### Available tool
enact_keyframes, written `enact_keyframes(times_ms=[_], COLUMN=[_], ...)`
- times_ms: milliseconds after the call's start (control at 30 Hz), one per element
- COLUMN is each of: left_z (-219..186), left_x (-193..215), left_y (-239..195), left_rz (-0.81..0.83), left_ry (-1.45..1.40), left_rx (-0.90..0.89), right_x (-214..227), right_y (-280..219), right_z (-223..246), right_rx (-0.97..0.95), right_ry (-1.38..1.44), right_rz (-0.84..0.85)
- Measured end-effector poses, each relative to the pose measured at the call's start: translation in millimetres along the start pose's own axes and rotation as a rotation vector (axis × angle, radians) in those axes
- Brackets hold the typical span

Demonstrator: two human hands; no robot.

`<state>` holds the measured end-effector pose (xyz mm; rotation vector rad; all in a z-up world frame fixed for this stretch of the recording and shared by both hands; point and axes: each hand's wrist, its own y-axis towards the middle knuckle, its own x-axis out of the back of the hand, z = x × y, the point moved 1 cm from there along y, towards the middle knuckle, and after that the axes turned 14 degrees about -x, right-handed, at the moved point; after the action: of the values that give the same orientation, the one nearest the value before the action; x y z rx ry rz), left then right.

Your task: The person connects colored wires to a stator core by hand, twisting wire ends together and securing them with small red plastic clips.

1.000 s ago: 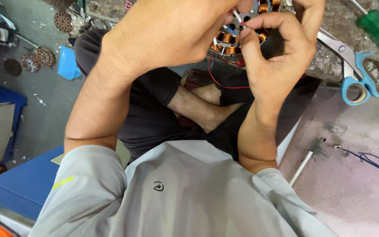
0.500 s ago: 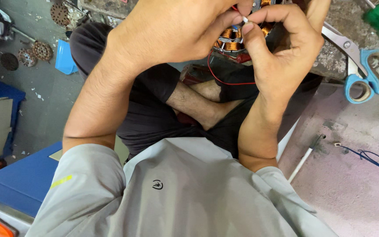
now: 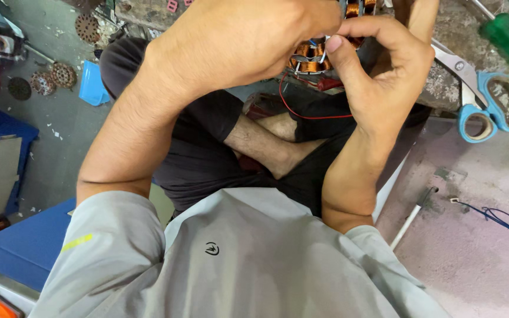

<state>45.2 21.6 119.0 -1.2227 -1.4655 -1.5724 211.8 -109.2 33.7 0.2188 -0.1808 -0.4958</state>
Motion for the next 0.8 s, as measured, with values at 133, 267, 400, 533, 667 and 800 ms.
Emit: enact_keyframes(times_ms=[133,267,400,533,667,800], left_z=[-8,-13,-13,-10,-10,-9], left_x=[5,7,8,5,3,1], left_y=[0,-2,-4,-3,-2,-3], left_rz=[-0.123,-0.124,-0.067,-0.076,-0.131,-0.116], left_ry=[-0.036,-0.026,-0.034,0.02,0.013,0.008], left_rx=[-0.059,-0.008,0.08,0.04,-0.007,-0.006], right_x=[0,-9,-13,-6,-1,-6], right_y=[3,5,7,4,1,-2], right_z=[-1,0,2,8,15,15], right_rx=[-0.012,0.012,-0.075,-0.032,0.158,0.144], right_ry=[-0.059,-0.008,0.016,-0.043,-0.132,-0.197], right_rz=[0.013,-0.016,-0.013,-0.039,-0.002,-0.085])
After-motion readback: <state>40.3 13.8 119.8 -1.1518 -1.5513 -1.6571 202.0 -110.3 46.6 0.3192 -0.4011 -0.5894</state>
